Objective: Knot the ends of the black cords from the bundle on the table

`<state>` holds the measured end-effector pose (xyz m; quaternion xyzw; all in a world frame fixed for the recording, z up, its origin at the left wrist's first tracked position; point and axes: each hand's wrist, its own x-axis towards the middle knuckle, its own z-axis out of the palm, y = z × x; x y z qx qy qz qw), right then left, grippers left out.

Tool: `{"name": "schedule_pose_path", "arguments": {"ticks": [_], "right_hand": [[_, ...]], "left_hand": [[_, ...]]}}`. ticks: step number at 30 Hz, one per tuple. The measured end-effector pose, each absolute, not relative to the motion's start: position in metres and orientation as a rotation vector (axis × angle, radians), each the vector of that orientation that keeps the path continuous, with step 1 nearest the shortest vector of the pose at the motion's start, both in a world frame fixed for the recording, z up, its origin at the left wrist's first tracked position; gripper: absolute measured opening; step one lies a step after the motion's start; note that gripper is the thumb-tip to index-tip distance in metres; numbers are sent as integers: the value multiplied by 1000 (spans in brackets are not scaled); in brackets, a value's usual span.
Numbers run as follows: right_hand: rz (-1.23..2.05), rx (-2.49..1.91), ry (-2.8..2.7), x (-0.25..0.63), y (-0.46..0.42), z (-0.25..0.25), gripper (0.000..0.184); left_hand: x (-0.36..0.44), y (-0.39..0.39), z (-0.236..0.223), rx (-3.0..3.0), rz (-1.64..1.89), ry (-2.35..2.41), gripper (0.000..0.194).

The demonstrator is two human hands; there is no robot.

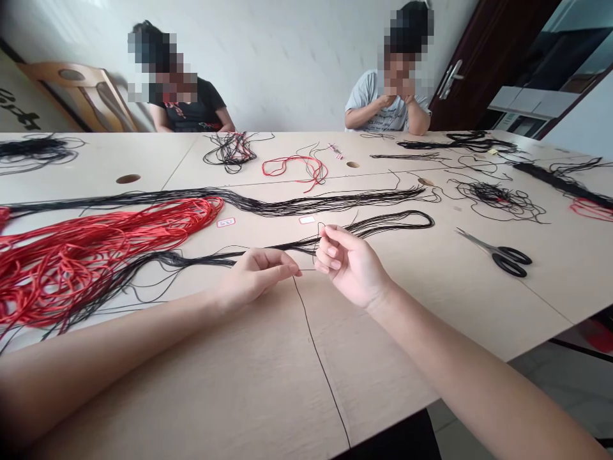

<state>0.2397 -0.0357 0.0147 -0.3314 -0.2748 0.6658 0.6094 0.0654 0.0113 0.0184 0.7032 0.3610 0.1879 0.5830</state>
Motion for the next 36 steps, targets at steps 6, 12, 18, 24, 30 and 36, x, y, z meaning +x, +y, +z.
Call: {"name": "schedule_pose_path", "arguments": {"ticks": [6, 12, 18, 24, 30, 36], "right_hand": [[1481, -826, -663, 244, -34, 14, 14], [1362, -869, -755, 247, -31, 14, 10], [1482, -922, -738, 249, -31, 12, 26], [2058, -965, -694, 231, -44, 11, 39], [1411, -1300, -1059, 213, -50, 5, 48], [803, -1441, -1558, 205, -55, -6, 45]], "left_hand": [[64, 12, 17, 1711, 433, 755, 18], [63, 10, 21, 1683, 431, 752, 19], [63, 16, 20, 1601, 513, 844, 23], [63, 23, 15, 1609, 553, 845, 27], [64, 21, 9, 1757, 526, 833, 27], [65, 16, 13, 1841, 460, 856, 30]]}}
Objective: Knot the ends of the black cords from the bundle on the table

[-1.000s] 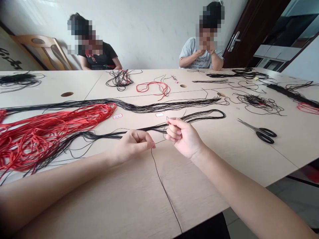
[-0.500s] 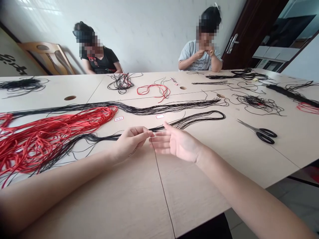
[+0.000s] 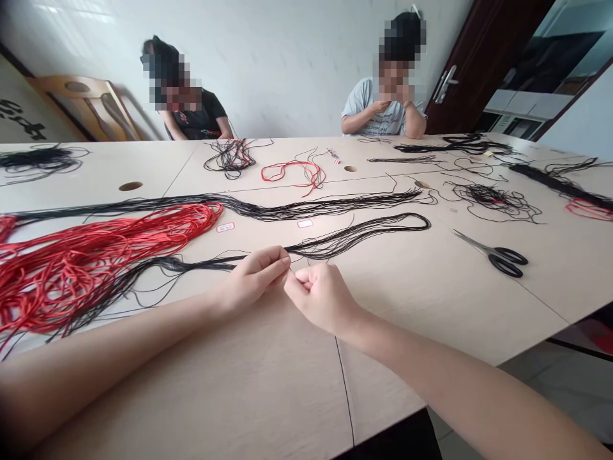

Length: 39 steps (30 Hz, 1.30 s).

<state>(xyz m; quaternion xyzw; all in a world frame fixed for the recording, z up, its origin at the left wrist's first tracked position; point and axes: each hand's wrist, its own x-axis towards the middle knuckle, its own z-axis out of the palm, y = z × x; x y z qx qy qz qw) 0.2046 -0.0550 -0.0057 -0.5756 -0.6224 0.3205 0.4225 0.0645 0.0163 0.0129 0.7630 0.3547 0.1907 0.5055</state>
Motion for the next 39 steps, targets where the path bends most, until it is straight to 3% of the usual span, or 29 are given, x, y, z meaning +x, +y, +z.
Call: {"name": "schedule_pose_path", "arguments": {"ticks": [5, 10, 18, 24, 32, 39], "right_hand": [[502, -1269, -1860, 205, -57, -15, 39], [486, -1129, -2010, 209, -57, -15, 36], [847, -1404, -1858, 228, -60, 4, 52], [1398, -1214, -1520, 235, -51, 7, 47], [1435, -1106, -901, 232, -47, 9, 27], [1523, -973, -666, 239, -43, 14, 21]], "left_hand": [[66, 14, 14, 1818, 397, 804, 27], [65, 19, 11, 1753, 381, 753, 29], [58, 25, 18, 1444, 386, 626, 22], [59, 17, 27, 1536, 351, 625, 24], [59, 16, 26, 1557, 358, 627, 38], [59, 16, 24, 1515, 373, 635, 33]]}}
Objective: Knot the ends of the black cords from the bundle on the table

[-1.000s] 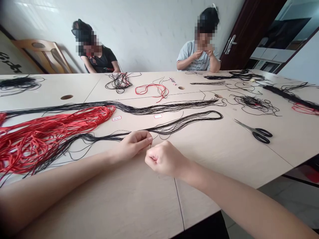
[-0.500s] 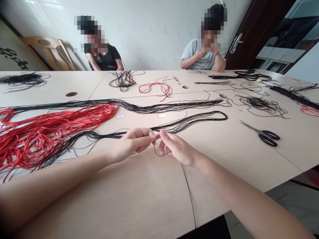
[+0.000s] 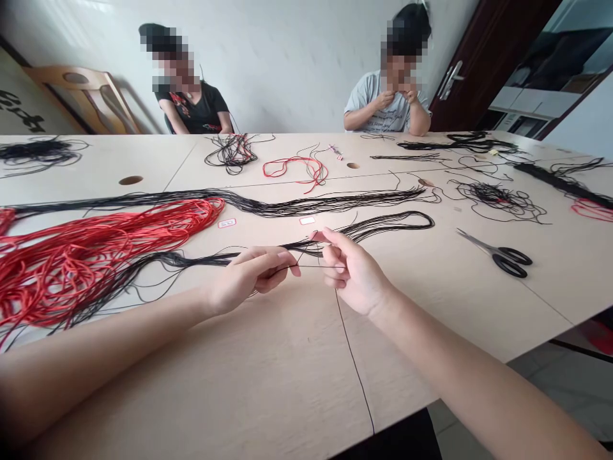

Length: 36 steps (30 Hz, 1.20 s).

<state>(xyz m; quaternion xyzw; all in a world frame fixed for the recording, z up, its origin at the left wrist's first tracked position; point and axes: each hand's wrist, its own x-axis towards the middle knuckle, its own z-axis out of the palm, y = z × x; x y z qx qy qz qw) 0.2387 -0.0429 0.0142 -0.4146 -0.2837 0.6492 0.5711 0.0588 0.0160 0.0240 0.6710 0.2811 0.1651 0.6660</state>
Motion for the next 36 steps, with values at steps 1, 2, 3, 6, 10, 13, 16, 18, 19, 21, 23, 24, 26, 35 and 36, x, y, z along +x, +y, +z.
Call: {"name": "schedule_pose_path", "arguments": {"ticks": [1, 2, 3, 6, 10, 13, 16, 18, 19, 21, 23, 24, 26, 35, 36], "right_hand": [[1530, -961, -654, 239, -42, 14, 20], [1534, -951, -644, 239, -42, 14, 19], [1535, -944, -637, 238, -42, 14, 18], [1519, -938, -629, 238, -42, 13, 16], [1482, -930, -656, 238, -43, 11, 15], [1461, -925, -682, 238, -44, 10, 15], [1462, -898, -697, 237, -44, 9, 10], [1492, -860, -699, 236, -45, 9, 6], [1511, -843, -699, 236, -45, 9, 6], [1536, -832, -694, 236, -44, 9, 7], [1532, -850, -690, 236, -44, 10, 7], [1525, -860, -689, 237, -43, 10, 8], [1519, -873, -691, 237, -43, 10, 9], [1489, -947, -732, 230, -44, 9, 14], [1459, -969, -739, 229, -44, 9, 15]], "left_hand": [[59, 16, 24, 1509, 372, 636, 30], [59, 16, 23, 1505, 371, 637, 27], [59, 15, 23, 1505, 369, 637, 23], [60, 13, 25, 1537, 377, 644, 16], [61, 9, 28, 1569, 391, 683, 19], [60, 9, 28, 1573, 434, 754, 22], [59, 13, 25, 1518, 488, 767, 23], [57, 16, 23, 1461, 524, 745, 22], [57, 17, 22, 1440, 538, 736, 21], [56, 18, 20, 1426, 550, 727, 19], [55, 18, 20, 1437, 542, 719, 19], [55, 18, 20, 1444, 537, 715, 19], [55, 17, 20, 1456, 533, 713, 19], [60, 13, 28, 1654, 549, 888, 17], [60, 13, 28, 1688, 539, 908, 16]]}}
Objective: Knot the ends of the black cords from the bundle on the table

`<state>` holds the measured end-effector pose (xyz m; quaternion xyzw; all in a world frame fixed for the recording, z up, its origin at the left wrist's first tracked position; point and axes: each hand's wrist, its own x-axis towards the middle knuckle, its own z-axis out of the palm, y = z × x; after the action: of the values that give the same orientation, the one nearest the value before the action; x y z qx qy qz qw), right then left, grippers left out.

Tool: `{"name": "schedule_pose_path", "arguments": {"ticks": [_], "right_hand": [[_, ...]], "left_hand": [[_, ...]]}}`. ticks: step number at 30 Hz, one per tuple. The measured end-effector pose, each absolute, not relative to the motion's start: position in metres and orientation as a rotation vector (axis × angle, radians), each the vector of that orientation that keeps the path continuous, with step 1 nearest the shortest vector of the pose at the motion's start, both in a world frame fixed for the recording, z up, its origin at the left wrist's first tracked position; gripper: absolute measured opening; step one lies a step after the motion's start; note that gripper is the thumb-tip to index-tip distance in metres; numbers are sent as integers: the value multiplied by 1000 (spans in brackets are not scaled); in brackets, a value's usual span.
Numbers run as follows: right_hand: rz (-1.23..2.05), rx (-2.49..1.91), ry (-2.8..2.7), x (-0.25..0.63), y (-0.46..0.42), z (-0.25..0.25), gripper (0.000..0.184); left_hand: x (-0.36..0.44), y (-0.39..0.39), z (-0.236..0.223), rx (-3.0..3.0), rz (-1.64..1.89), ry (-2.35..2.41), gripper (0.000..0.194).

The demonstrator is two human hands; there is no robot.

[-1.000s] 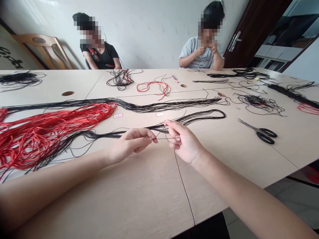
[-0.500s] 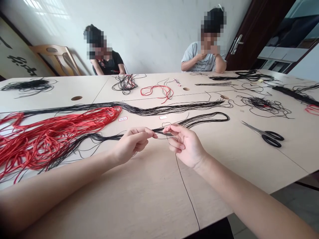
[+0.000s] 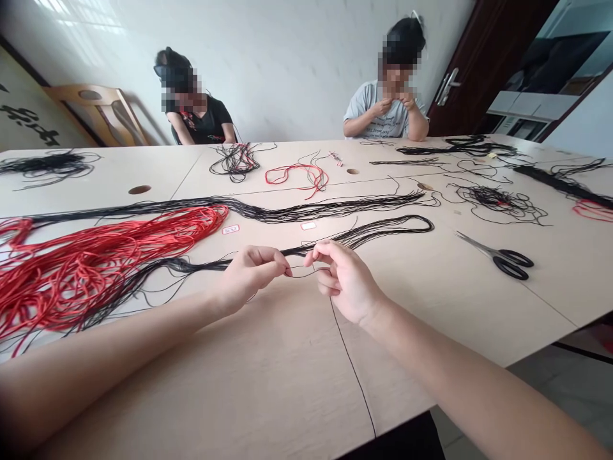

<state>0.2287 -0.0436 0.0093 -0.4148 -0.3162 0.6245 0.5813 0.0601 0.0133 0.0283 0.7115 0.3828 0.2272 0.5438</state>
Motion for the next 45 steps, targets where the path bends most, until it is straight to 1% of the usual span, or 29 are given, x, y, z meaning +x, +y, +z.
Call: {"name": "schedule_pose_path", "arguments": {"ticks": [6, 13, 18, 22, 25, 27, 29, 31, 33, 35, 37, 39, 40, 43, 45], "right_hand": [[1356, -991, -744, 228, -41, 13, 13], [1468, -912, -735, 237, -39, 10, 12], [1487, -929, -778, 237, -41, 9, 15], [1343, -1160, -960, 241, -39, 8, 17], [1158, -1399, -1289, 249, -36, 10, 28], [1101, -1527, -1529, 257, -36, 12, 34], [1086, -1630, -1691, 267, -41, 15, 35], [1067, -1678, -1737, 278, -51, 18, 29], [1068, -1659, -1700, 291, -65, 19, 24], [1139, -1619, -1655, 305, -81, 21, 26], [1277, -1570, -1674, 322, -95, 23, 29], [1346, -1580, -1720, 342, -102, 26, 25], [1300, -1636, -1744, 355, -104, 27, 24], [1075, -1962, -1843, 397, -99, 30, 31], [873, -2250, -1845, 421, -89, 29, 28]], "left_hand": [[58, 18, 26, 1811, 527, 910, 17], [56, 15, 21, 1607, 553, 718, 23], [56, 14, 24, 1658, 469, 708, 20], [57, 13, 23, 1715, 403, 741, 18], [58, 14, 15, 1707, 448, 800, 17], [59, 16, 9, 1667, 481, 812, 17], [60, 18, 5, 1607, 498, 803, 15], [60, 20, 5, 1544, 505, 809, 13], [60, 21, 8, 1495, 502, 827, 14], [61, 22, 12, 1475, 507, 819, 17], [61, 22, 14, 1476, 523, 785, 18], [62, 22, 14, 1470, 530, 760, 17], [62, 22, 13, 1464, 533, 754, 17], [62, 23, 11, 1463, 547, 744, 19], [62, 24, 10, 1478, 564, 732, 21]]}}
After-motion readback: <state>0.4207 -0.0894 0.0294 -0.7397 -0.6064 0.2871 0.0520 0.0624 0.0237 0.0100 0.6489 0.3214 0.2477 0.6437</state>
